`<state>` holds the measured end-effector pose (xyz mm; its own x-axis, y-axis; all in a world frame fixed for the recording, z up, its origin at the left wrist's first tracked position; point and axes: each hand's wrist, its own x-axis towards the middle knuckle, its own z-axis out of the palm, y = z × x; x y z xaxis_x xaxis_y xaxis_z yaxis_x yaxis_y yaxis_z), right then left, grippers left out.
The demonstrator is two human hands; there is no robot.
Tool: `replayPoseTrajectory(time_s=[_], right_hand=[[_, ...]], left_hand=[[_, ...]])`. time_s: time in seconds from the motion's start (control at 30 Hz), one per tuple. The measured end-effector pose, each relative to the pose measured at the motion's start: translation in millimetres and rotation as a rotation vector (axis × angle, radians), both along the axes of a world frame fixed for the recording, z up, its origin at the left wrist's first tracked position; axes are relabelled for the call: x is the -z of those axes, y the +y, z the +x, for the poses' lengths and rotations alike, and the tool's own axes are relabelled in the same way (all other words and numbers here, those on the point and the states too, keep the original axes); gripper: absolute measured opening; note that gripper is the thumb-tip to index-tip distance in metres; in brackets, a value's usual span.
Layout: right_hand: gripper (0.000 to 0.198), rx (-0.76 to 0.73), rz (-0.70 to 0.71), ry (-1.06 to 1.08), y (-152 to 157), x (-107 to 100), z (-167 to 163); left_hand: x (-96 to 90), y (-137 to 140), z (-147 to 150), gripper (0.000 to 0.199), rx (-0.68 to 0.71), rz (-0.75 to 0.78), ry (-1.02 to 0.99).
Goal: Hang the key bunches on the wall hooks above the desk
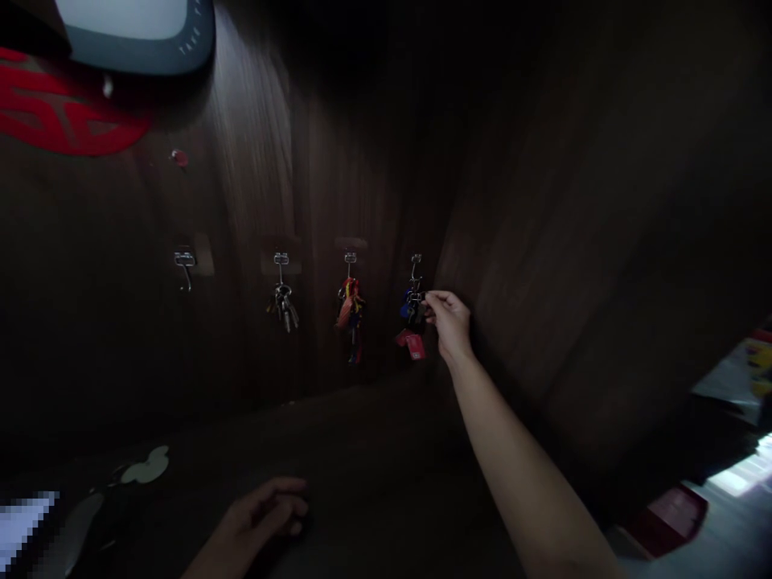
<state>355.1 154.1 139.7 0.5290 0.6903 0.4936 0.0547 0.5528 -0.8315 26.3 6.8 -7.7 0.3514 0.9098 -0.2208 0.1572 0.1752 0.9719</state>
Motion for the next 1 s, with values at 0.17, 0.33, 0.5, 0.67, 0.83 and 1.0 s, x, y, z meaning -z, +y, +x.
replayPoseTrajectory(time_s=[0.17, 0.33, 0.5, 0.67, 0.83, 1.0], right_hand=[[0.022, 0.033, 0.050, -0.041, 9.2, -16.4, 0.2], [0.020, 0.034, 0.034, -0.062, 19.7, -27.9, 1.3], [0.019, 0.017, -0.010, -0.057, 26.9, -23.9, 1.5], [0.023, 0.010, -0.001, -0.035, 26.8, -11.4, -0.7], [0.027, -0.019, -0.003, 0.017, 24.4, 0.6, -3.5], [0.030, -0.078, -0.012, 0.055, 17.6, 9.3, -6.0]], left_hand=[[-1.6, 0.4, 0.9, 0.060, -0.004, -0.002, 0.016], [-4.2, -0.6, 2.3, 0.061, -0.002, -0.013, 0.019], [-5.5, -1.4, 2.3, 0.058, -0.002, 0.005, 0.032], [0.6, -0.2, 1.2, 0.052, 0.005, 0.050, 0.028], [2.5, 1.1, 0.9, 0.054, 0.012, 0.040, 0.036], [-0.5, -0.2, 0.8, 0.054, 0.021, 0.036, 0.046]])
